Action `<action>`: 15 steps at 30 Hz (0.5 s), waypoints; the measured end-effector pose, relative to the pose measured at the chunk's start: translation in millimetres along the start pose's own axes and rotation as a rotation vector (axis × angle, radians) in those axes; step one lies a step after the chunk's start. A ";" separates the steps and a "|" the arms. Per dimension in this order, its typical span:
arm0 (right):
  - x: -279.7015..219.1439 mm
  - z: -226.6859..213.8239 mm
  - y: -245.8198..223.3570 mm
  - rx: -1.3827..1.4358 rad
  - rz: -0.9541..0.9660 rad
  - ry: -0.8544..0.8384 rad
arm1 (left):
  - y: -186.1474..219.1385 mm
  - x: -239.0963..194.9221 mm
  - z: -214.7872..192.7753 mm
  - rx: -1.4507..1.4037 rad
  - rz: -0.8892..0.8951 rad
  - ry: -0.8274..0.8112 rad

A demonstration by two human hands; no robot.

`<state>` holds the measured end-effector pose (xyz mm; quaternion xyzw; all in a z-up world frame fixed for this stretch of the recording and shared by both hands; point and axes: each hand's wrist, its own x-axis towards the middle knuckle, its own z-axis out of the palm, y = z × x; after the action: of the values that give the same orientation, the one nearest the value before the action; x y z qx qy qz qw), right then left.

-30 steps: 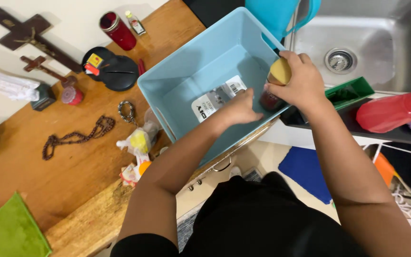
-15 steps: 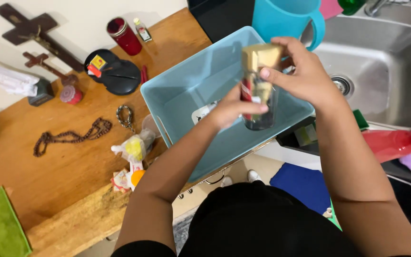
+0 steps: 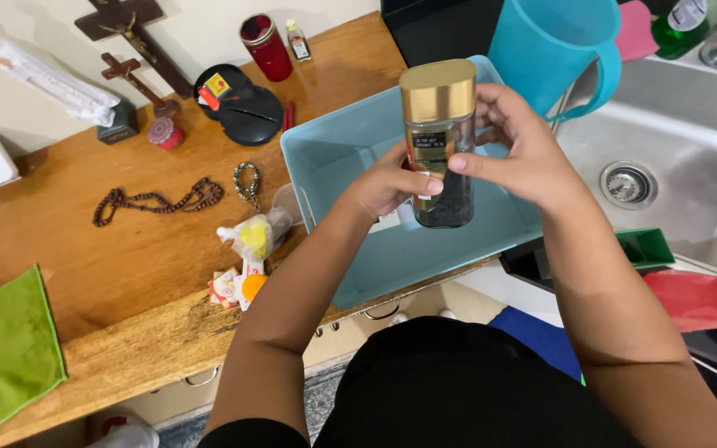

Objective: The person removes a light blue storage basket from a wire rack and places it on a wooden table. They then remove a blue pitcher, a box of stevia, several small packets, a small orange object, and a glass jar from the basket, placing them on the table. Finally, the person wipes the inside of the empty basket with a purple cloth.

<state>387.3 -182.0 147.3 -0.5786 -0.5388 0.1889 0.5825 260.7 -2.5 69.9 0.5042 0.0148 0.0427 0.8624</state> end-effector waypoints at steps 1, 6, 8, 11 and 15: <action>0.3 0.8 -1.2 -0.009 -0.008 -0.004 | 1.8 -2.5 0.6 0.001 -0.004 0.010; 2.2 3.0 -12.0 -0.066 -0.040 -0.019 | 4.3 -6.6 1.8 -0.120 0.028 -0.073; 1.2 3.3 -17.1 -0.047 -0.024 -0.022 | 6.8 -8.6 7.0 -0.113 0.058 -0.096; 0.9 2.0 -20.5 -0.080 -0.096 -0.031 | -3.9 -9.5 0.6 -0.143 0.102 -0.136; 0.0 0.2 -26.6 -0.079 -0.123 -0.029 | -1.3 -9.0 11.3 -0.162 0.115 -0.117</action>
<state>376.4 -188.7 170.6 -0.5643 -0.5886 0.1396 0.5618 252.7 -13.8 74.2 0.4347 -0.0680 0.0635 0.8958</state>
